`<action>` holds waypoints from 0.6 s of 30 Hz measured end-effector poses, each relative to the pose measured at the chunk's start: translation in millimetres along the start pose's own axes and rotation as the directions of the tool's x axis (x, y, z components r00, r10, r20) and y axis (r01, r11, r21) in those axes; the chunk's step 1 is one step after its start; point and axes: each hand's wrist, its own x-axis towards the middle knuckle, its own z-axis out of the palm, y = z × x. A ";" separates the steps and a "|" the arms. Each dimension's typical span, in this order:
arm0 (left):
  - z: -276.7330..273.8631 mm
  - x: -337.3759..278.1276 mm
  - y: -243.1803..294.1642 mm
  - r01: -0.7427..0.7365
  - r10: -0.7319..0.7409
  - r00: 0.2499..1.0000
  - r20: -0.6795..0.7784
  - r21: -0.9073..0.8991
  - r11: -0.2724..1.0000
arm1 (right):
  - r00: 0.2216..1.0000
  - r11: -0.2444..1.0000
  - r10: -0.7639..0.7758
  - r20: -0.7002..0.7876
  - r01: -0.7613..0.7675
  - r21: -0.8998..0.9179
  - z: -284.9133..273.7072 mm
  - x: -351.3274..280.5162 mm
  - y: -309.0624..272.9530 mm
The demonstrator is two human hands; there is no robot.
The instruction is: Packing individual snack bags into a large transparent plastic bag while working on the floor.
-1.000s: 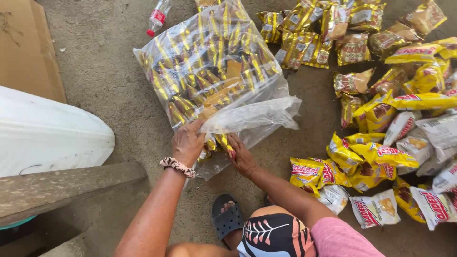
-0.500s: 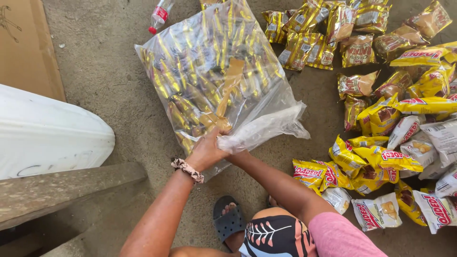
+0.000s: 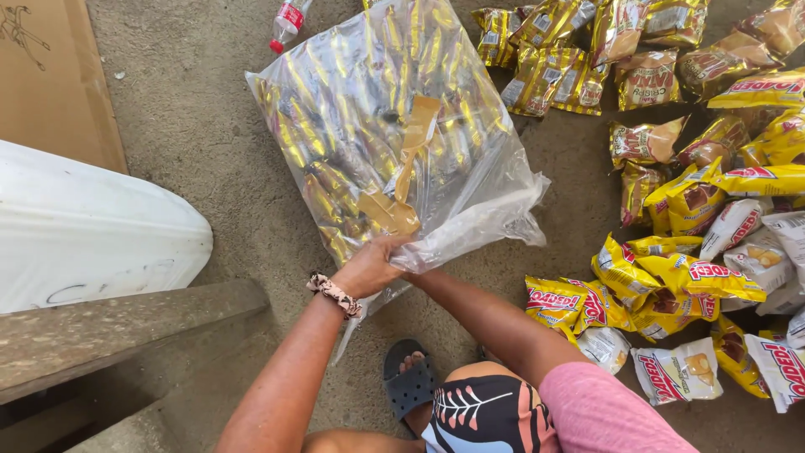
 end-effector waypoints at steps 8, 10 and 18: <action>4.3 -1.6 11.5 0.033 -0.050 0.994 0.095 0.175 0.984 | 0.993 0.992 0.066 0.094 -0.055 -0.113 -24.1 -14.9 -18.2; 5.7 -4.3 6.0 0.056 -0.087 0.990 0.108 0.265 0.963 | 0.990 0.988 0.085 0.112 -0.069 -0.140 -30.3 -21.2 -16.7; 3.9 -10.8 -11.5 0.001 -0.115 0.973 0.200 0.496 0.868 | 0.973 0.950 0.176 0.150 -0.128 -0.284 -98.0 -54.7 -1.6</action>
